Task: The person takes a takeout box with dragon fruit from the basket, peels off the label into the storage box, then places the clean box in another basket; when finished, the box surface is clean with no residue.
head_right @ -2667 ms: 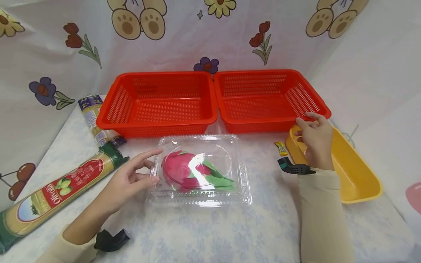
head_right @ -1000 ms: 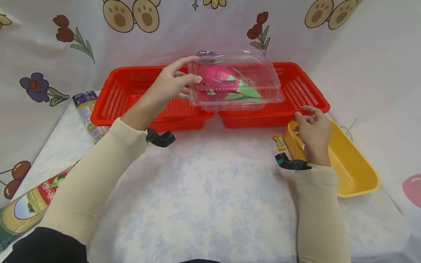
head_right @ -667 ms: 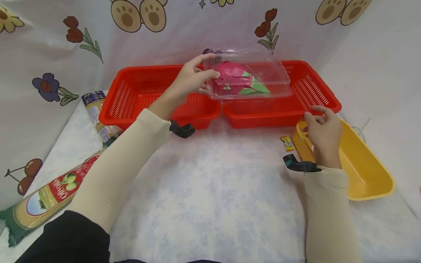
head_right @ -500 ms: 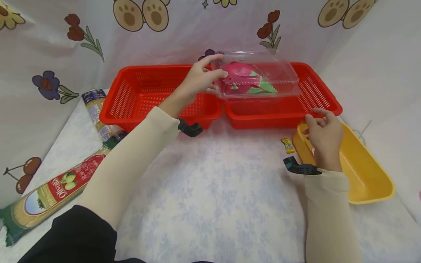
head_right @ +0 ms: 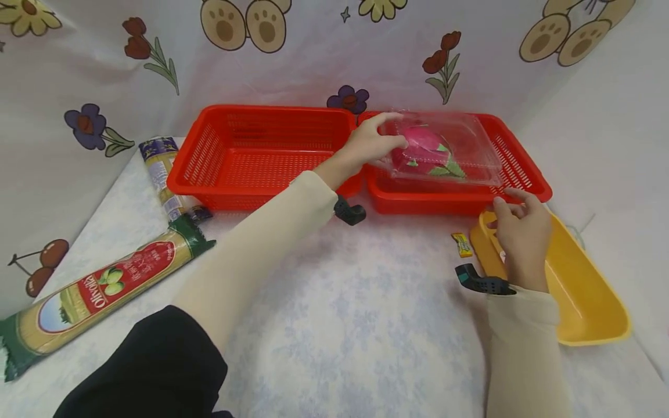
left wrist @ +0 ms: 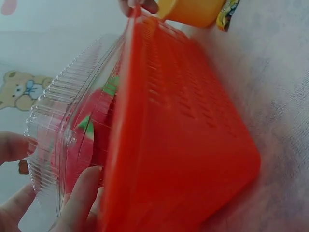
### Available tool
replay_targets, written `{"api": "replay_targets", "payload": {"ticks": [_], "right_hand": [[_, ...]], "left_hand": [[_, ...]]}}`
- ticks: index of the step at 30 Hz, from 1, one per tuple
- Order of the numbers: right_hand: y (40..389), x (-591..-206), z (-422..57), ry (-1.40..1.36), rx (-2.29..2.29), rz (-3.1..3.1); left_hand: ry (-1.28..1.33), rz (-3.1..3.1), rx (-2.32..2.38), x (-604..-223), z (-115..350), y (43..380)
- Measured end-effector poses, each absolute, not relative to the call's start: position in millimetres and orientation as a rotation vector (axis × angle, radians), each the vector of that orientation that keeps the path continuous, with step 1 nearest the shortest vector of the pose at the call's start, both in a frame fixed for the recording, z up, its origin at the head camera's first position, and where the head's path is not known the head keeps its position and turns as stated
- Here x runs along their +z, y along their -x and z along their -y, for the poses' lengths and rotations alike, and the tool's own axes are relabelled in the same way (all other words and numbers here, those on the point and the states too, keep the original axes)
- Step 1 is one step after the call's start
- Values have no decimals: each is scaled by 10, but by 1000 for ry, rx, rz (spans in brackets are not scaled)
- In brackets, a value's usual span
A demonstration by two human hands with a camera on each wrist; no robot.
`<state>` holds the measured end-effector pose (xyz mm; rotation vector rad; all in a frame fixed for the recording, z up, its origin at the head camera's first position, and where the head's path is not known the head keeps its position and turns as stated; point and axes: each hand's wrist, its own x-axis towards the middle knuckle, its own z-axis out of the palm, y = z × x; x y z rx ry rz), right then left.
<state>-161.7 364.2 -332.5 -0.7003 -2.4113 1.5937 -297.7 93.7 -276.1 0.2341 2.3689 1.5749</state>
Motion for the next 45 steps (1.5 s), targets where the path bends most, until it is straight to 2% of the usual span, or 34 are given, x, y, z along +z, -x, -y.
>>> {"api": "replay_targets", "payload": {"ticks": [8, 18, 34, 45], "right_hand": [[1601, -3328, -3622, 716, 1479, 2476], [1618, -3328, -3622, 693, 1427, 2497], [1624, -3336, -3639, 661, 1358, 2510], [1591, -3359, -3664, 643, 1301, 2535]], "left_hand": [[-173, -2378, 1434, -2892, -1325, 2948], [-3, -2143, 1618, -2979, -1458, 2888], [99, -2242, 1646, -3103, -1646, 2879], [2, -2585, 1263, -3004, -1734, 2680]]}}
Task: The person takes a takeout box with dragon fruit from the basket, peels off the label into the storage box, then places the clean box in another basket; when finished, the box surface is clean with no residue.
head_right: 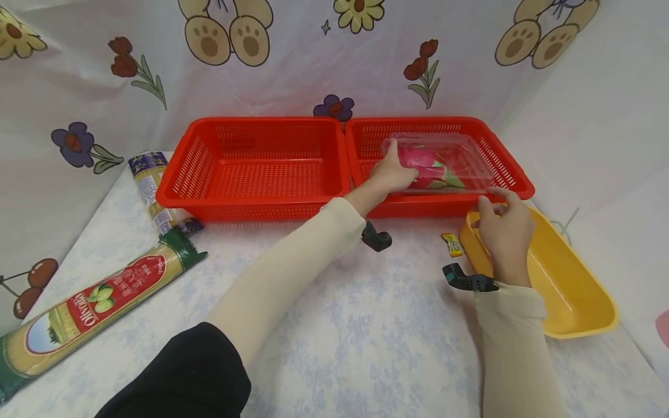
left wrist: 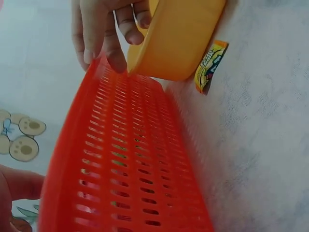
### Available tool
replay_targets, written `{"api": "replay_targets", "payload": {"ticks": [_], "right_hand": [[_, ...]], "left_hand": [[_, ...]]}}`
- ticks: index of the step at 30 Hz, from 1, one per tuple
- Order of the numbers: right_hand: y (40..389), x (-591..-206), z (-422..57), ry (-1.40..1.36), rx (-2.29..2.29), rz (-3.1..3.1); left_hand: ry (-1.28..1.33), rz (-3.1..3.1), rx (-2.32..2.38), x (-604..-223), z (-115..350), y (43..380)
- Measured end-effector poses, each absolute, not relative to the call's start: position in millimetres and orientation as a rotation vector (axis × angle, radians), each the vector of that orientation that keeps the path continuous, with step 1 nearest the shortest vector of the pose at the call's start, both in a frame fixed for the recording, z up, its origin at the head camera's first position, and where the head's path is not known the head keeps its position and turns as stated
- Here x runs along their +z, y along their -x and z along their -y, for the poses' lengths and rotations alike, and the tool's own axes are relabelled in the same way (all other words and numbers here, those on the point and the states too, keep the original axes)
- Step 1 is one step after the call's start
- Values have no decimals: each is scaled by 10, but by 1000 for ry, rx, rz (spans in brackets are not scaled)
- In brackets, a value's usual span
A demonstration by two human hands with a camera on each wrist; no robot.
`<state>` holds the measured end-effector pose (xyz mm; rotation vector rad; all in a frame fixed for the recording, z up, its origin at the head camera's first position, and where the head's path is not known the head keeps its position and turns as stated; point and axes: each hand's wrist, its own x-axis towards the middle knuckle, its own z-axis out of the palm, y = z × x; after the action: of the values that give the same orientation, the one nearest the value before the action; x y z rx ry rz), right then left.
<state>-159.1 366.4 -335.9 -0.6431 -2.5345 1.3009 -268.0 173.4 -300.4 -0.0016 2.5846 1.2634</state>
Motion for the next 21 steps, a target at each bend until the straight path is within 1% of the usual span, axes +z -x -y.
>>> {"api": "replay_targets", "payload": {"ticks": [2, 4, 6, 9, 14, 18, 21], "right_hand": [[1596, -3368, -3661, 623, 1278, 2537], [1607, -3370, -3664, 608, 1268, 2528], [1623, -3367, -3672, 611, 1247, 2527], [1639, -3385, -3678, 634, 1180, 2559], [1651, -3443, -3662, 632, 982, 2639], [1614, -3445, -3645, 571, 927, 2707], [1577, -3433, -3618, 504, 937, 2775]], "left_hand": [[-59, -2616, 1211, -2959, -1729, 2639], [-183, -2650, 1198, -2891, -1707, 2580], [-376, -2682, 1213, -2802, -1664, 2492], [-740, -2704, 1263, -2664, -1553, 2302], [-1264, -2652, 1134, -2511, -1261, 1822], [-1532, -2683, 871, -2511, -936, 1457], [-1608, -2792, 670, -2533, -670, 1315]]}}
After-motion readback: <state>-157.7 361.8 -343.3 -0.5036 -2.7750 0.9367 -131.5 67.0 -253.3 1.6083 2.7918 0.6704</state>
